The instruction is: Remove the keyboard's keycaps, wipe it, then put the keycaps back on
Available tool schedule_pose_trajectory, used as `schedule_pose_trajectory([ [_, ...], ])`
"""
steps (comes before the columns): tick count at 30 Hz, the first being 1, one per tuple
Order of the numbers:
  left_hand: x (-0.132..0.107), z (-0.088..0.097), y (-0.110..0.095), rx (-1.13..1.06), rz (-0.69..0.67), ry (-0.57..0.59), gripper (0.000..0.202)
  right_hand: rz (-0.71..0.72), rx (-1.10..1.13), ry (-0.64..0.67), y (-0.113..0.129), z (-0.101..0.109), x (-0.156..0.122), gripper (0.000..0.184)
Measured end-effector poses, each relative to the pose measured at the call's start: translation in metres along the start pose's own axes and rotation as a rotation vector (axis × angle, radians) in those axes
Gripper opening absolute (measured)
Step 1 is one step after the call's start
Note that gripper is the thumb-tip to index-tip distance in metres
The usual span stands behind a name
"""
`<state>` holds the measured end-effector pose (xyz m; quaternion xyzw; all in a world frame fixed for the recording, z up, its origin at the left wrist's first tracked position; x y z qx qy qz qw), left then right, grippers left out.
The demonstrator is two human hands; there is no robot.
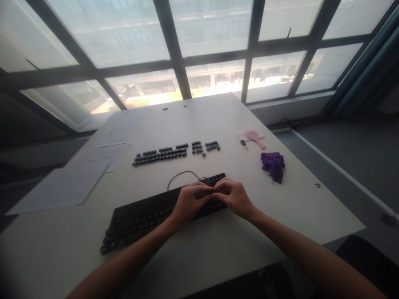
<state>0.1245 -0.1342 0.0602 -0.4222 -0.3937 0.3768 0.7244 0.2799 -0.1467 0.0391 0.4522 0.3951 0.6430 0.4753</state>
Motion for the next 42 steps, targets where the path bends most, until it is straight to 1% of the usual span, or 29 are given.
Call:
schedule_pose_trajectory([
  [3, 0.001, -0.001, 0.007, -0.002, 0.038, 0.016, 0.018, -0.072, -0.032, -0.031, -0.009, 0.004, 0.001, 0.014],
  [5, 0.002, 0.001, 0.011, 0.038, 0.067, -0.009, 0.023, -0.066, -0.092, -0.041, -0.012, 0.009, 0.002, 0.013],
  [8, 0.004, 0.001, 0.014, 0.108, 0.068, -0.021, 0.021, 0.027, -0.184, -0.026, -0.012, 0.015, 0.002, 0.009],
  [10, 0.004, -0.004, 0.014, 0.135, 0.043, 0.003, 0.019, 0.096, -0.223, 0.021, -0.010, 0.015, 0.003, 0.009],
  [12, 0.002, -0.008, 0.017, 0.158, 0.030, 0.004, 0.021, 0.148, -0.250, 0.076, -0.008, 0.013, 0.004, 0.012],
  [15, 0.000, -0.010, 0.025, 0.201, 0.030, -0.026, 0.022, 0.200, -0.278, 0.149, -0.005, 0.010, 0.007, 0.015],
  [18, -0.002, -0.013, 0.028, 0.229, -0.007, -0.007, 0.020, 0.217, -0.299, 0.193, -0.004, 0.008, 0.010, 0.014],
  [22, -0.003, -0.018, 0.024, 0.266, -0.078, 0.040, 0.020, 0.228, -0.327, 0.172, -0.005, 0.008, 0.009, 0.015],
  [26, -0.002, -0.018, 0.019, 0.260, -0.083, 0.067, 0.020, 0.252, -0.355, 0.161, -0.005, 0.006, 0.010, 0.015],
  [29, 0.000, -0.017, 0.019, 0.247, -0.065, 0.049, 0.018, 0.252, -0.358, 0.176, -0.006, 0.004, 0.014, 0.017],
  [35, 0.002, -0.014, 0.025, 0.267, -0.019, 0.005, 0.017, 0.217, -0.343, 0.155, -0.008, 0.005, 0.019, 0.017],
  [39, 0.002, -0.016, 0.026, 0.343, 0.000, 0.016, 0.014, 0.262, -0.375, 0.166, -0.008, 0.004, 0.019, 0.018],
  [42, 0.001, -0.019, 0.024, 0.364, -0.037, 0.029, 0.015, 0.315, -0.413, 0.176, -0.008, 0.003, 0.018, 0.018],
])
Point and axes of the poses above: each hand's wrist, its own x-axis towards the middle knuckle, its own z-axis out of the back of the hand, y = z × x, the point moved 7 cm from there along x, towards the middle knuckle, and after that the axes turned 7 degrees about -x, right-handed, at the moved point
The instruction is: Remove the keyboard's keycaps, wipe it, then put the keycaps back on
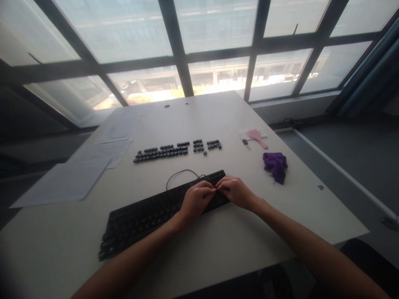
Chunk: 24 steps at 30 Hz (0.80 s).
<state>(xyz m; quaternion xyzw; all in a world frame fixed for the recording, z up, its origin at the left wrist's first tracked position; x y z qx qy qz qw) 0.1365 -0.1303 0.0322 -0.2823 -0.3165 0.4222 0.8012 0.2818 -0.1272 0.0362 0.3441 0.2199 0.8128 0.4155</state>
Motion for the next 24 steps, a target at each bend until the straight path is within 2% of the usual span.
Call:
schedule_pose_trajectory([
  [7, -0.0048, -0.0037, -0.0088, 0.040, -0.133, 0.042, 0.021, 0.065, -0.056, 0.028, 0.0017, -0.0027, -0.0010, 0.019],
  [12, -0.0063, -0.0046, -0.0110, 0.088, -0.161, 0.054, 0.020, 0.140, -0.092, 0.029, 0.0057, -0.0055, -0.0023, 0.024],
  [20, -0.0061, -0.0034, -0.0082, 0.044, -0.129, 0.039, 0.018, 0.007, -0.003, -0.051, -0.0017, -0.0010, -0.0057, 0.020],
  [24, -0.0055, -0.0036, -0.0069, 0.037, -0.119, 0.036, 0.017, 0.026, 0.014, -0.053, -0.0017, -0.0009, -0.0081, 0.018],
])
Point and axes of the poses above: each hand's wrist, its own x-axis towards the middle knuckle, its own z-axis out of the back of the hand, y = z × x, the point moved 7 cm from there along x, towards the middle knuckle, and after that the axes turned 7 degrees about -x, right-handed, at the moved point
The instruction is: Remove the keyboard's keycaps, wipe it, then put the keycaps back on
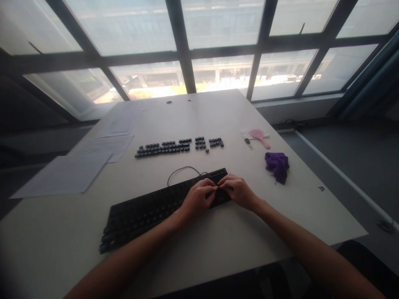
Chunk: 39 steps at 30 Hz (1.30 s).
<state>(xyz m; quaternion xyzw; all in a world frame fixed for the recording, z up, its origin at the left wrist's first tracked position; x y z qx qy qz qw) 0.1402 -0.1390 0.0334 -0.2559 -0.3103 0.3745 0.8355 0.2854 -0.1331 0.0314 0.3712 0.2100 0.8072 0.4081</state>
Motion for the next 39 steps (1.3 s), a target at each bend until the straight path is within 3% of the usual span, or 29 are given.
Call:
schedule_pose_trajectory([
  [8, -0.002, -0.003, -0.007, 0.083, -0.055, 0.055, 0.016, 0.075, -0.122, 0.105, 0.009, -0.002, -0.003, 0.028],
  [14, 0.000, -0.001, -0.009, 0.107, -0.041, 0.042, 0.014, 0.035, -0.231, 0.067, 0.012, 0.005, -0.004, 0.030],
  [17, 0.001, -0.001, -0.009, 0.121, -0.023, 0.041, 0.016, -0.007, -0.210, -0.059, 0.008, 0.013, 0.025, 0.026],
  [20, 0.001, 0.000, -0.008, 0.125, -0.019, 0.041, 0.021, -0.077, -0.276, -0.132, -0.012, 0.009, 0.075, 0.022],
  [24, -0.001, 0.000, -0.008, 0.114, -0.043, 0.049, 0.025, -0.136, -0.426, -0.001, -0.047, -0.022, 0.137, 0.015],
  [28, -0.002, -0.001, -0.008, 0.134, -0.051, 0.063, 0.031, -0.126, -0.460, 0.046, -0.066, -0.041, 0.161, 0.014],
  [34, -0.003, -0.008, -0.008, 0.235, -0.106, 0.129, 0.045, -0.103, -0.437, 0.021, -0.064, -0.032, 0.150, 0.015],
  [37, -0.004, -0.010, -0.007, 0.245, -0.118, 0.134, 0.047, -0.085, -0.354, -0.020, -0.051, -0.012, 0.124, 0.015],
  [39, -0.004, -0.009, -0.006, 0.244, -0.114, 0.129, 0.048, -0.046, -0.176, -0.020, -0.038, 0.002, 0.096, 0.013],
])
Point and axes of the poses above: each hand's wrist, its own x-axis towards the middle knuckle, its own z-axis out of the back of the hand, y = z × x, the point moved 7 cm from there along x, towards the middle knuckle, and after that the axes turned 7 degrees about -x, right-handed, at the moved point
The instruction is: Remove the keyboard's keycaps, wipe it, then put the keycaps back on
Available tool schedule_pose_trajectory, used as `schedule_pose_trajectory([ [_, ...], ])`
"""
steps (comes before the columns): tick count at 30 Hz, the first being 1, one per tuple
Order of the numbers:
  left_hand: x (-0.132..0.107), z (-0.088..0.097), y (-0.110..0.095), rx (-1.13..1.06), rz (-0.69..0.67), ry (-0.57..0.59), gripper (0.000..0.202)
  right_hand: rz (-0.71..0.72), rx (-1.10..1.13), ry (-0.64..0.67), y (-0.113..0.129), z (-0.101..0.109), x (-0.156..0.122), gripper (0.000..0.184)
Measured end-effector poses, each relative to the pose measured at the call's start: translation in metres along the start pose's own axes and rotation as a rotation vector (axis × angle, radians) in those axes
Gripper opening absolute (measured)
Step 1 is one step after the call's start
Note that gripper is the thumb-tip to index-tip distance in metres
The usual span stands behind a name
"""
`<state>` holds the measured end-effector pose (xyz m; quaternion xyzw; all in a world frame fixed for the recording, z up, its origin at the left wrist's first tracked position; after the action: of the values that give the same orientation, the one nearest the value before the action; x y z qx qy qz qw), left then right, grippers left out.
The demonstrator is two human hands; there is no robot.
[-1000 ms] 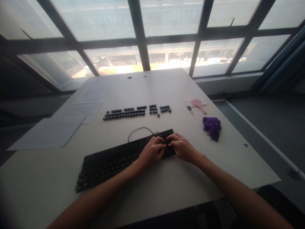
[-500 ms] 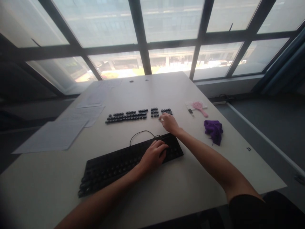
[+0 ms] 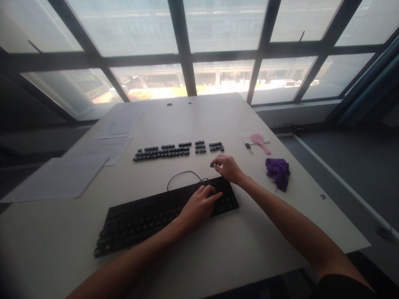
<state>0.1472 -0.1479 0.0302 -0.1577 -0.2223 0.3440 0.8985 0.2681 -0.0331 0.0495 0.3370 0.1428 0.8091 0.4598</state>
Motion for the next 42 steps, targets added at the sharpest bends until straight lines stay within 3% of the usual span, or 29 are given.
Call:
schedule_pose_trajectory([
  [5, 0.000, 0.003, -0.001, -0.001, 0.017, 0.008, 0.048, 0.001, 0.220, 0.098, 0.010, 0.026, -0.077, 0.009],
  [8, 0.001, 0.002, -0.002, 0.000, 0.026, 0.020, 0.047, 0.019, 0.220, 0.152, 0.011, 0.027, -0.099, 0.010],
  [19, 0.002, 0.001, 0.000, 0.003, 0.042, 0.023, 0.045, 0.242, 0.028, 0.318, 0.028, 0.025, -0.091, 0.023],
  [30, 0.002, 0.002, -0.001, -0.007, 0.052, 0.038, 0.044, 0.114, 0.116, 0.248, 0.017, 0.021, -0.091, 0.007],
  [34, 0.002, 0.002, 0.000, -0.014, 0.058, 0.032, 0.044, 0.163, 0.118, 0.244, 0.020, 0.022, -0.091, 0.011],
  [42, 0.003, 0.002, 0.001, -0.021, 0.069, 0.042, 0.044, 0.342, -0.071, 0.377, 0.043, 0.019, -0.084, 0.031],
])
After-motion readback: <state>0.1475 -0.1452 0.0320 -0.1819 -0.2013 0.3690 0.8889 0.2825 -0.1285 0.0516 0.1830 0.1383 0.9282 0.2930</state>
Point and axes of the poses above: each hand's wrist, its own x-axis towards the middle knuckle, its own z-axis out of the back of the hand, y = z × x, the point moved 7 cm from there along x, towards the middle knuckle, and after that the axes turned 7 degrees about -x, right-handed, at the moved point
